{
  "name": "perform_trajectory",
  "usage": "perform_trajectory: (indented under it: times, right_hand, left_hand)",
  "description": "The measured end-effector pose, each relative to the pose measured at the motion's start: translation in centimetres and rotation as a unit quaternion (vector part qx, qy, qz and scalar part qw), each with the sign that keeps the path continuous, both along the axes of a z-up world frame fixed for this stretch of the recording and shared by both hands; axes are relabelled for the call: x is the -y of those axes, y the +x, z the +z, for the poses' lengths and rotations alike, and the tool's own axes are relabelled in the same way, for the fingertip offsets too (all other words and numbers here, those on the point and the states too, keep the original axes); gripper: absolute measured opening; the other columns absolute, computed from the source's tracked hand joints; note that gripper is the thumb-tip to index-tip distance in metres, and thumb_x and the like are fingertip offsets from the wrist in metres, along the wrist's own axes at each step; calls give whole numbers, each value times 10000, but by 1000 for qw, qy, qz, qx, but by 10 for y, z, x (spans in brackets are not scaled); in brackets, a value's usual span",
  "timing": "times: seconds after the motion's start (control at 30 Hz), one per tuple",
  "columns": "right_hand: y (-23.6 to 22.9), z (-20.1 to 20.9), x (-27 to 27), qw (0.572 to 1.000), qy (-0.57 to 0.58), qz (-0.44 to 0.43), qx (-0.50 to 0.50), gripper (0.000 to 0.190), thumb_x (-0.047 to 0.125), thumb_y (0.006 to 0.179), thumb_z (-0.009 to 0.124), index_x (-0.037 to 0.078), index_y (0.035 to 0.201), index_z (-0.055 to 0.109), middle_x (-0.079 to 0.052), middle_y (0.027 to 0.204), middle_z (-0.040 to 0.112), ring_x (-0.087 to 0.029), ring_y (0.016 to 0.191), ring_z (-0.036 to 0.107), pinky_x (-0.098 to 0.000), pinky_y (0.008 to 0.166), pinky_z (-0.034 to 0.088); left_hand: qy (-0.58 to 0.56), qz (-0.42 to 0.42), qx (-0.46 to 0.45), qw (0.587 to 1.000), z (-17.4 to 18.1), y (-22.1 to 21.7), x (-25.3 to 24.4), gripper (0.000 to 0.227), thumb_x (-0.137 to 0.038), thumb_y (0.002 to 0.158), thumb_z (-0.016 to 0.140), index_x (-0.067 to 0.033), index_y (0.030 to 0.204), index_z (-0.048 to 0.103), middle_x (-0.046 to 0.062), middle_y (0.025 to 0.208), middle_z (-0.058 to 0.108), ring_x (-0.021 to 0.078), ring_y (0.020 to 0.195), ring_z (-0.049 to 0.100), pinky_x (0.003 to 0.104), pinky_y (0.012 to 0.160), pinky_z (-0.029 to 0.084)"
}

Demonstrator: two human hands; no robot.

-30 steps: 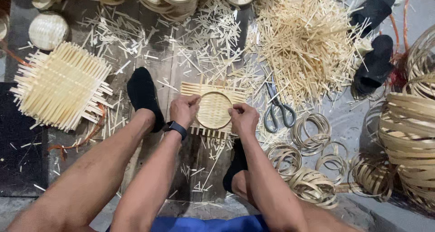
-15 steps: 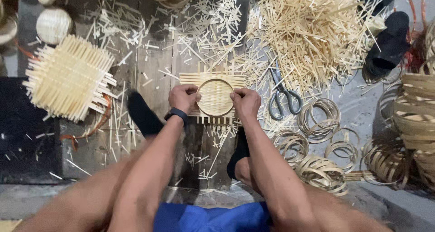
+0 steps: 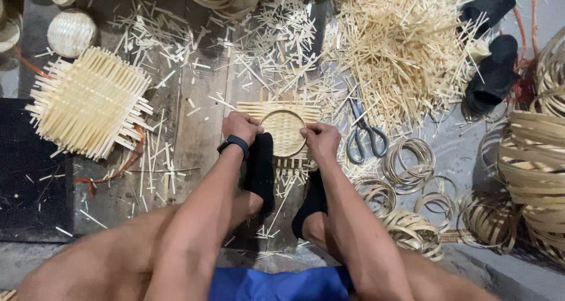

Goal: The person weaves and cuts bamboo strips to create small circular plates, using a circular mold and shears to shape the base and trim excess material.

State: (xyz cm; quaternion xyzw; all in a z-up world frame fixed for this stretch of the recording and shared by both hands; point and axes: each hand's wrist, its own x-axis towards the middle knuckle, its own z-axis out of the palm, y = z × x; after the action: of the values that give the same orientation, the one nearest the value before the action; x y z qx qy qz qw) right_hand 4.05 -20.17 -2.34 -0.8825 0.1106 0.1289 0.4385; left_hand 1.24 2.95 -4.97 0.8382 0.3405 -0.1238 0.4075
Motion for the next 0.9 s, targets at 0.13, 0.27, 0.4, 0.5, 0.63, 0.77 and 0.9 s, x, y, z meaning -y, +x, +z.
perform_trajectory:
  times: [0.13, 0.27, 0.4, 0.5, 0.63, 0.77, 0.9]
  right_hand:
    - [3, 4, 4, 1000, 0, 13, -21, 220, 140, 791, 843, 41, 984, 808, -105, 795, 785, -158, 689, 726, -303, 663, 573]
    - [10, -6, 10, 997, 44, 20, -62, 222, 143, 797, 840, 58, 1000, 815, -104, 807, 795, -152, 673, 707, -300, 636, 574]
    - [20, -26, 23, 996, 15, 84, -30, 229, 154, 770, 872, 47, 965, 820, -103, 828, 803, -118, 719, 736, -263, 702, 581]
    - [34, -30, 34, 988, 10, 154, -29, 246, 192, 757, 888, 51, 950, 832, -93, 861, 805, -130, 758, 730, -280, 736, 567]
    - [36, 3, 19, 985, 1, 160, -56, 296, 274, 760, 876, 35, 929, 833, -121, 822, 780, -171, 714, 695, -321, 691, 560]
    - [-23, 20, -11, 991, -108, 66, -53, 411, 381, 959, 756, -12, 847, 800, -170, 726, 728, -219, 629, 660, -326, 619, 511]
    - [-90, -37, -34, 896, 252, -155, -331, 403, 370, 969, 713, 15, 790, 646, -71, 657, 632, -169, 520, 524, -305, 462, 386]
  left_hand:
    - [-59, 2, 22, 998, 4, -5, -4, 173, -221, 650, 896, -133, 782, 829, 99, 739, 770, 217, 685, 744, 333, 744, 598]
    - [-42, 43, 34, 998, -11, -11, 5, 170, -224, 627, 891, -133, 754, 825, 82, 724, 764, 215, 677, 738, 334, 714, 589]
    - [-69, 75, 27, 994, -29, -11, 5, 171, -224, 594, 885, -145, 730, 817, 61, 726, 771, 204, 664, 745, 330, 688, 595]
    - [-72, 63, 19, 995, -42, -8, 4, 186, -246, 603, 907, -134, 715, 810, 76, 717, 767, 217, 663, 745, 342, 684, 594]
    - [-71, 21, 22, 997, -35, -2, 4, 187, -239, 617, 879, -110, 736, 815, 119, 755, 772, 262, 699, 758, 374, 702, 604]
    - [173, -167, 132, 962, -15, 16, 29, 140, -85, 855, 637, -83, 891, 772, 161, 999, 731, 345, 1022, 688, 445, 927, 545]
    - [161, -285, 353, 877, -13, 29, 40, 309, -302, 801, 664, -124, 1029, 775, 115, 1207, 639, 347, 1180, 523, 495, 940, 430]
